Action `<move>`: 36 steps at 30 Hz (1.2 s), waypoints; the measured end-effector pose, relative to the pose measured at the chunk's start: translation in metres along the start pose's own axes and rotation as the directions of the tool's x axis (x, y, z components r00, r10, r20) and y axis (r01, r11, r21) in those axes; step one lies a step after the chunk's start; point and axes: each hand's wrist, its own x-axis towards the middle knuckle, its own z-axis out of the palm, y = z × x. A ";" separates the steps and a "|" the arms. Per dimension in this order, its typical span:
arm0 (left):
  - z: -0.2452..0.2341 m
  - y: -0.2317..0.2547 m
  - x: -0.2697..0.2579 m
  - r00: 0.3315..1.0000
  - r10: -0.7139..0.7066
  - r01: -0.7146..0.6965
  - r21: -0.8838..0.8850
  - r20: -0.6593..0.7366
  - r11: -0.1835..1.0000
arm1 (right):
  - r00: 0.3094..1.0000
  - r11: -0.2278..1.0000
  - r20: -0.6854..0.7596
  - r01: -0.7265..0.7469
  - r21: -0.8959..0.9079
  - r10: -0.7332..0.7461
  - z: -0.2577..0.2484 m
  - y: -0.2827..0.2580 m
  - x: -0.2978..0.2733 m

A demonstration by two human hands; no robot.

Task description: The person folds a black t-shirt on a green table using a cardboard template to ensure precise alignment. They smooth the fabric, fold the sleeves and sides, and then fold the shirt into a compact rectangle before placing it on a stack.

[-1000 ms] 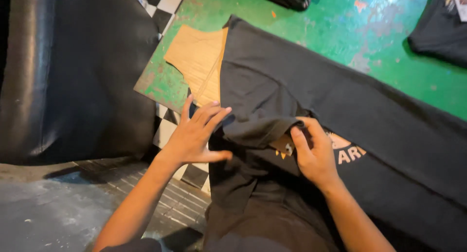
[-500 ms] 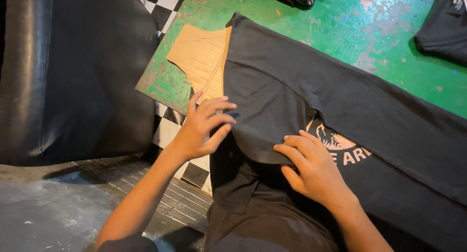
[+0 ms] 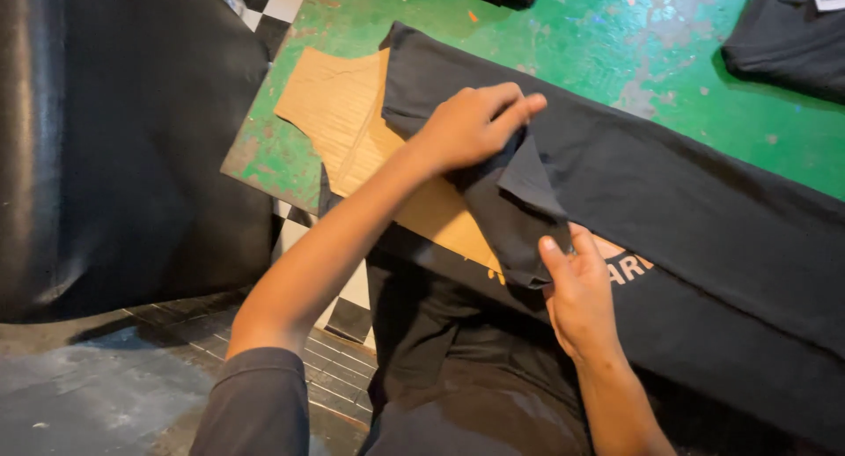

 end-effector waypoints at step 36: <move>-0.015 -0.086 -0.075 0.955 0.278 -0.189 0.510 -0.104 0.839 | 0.974 0.388 0.142 0.201 -0.900 -0.175 0.001 -0.090 0.014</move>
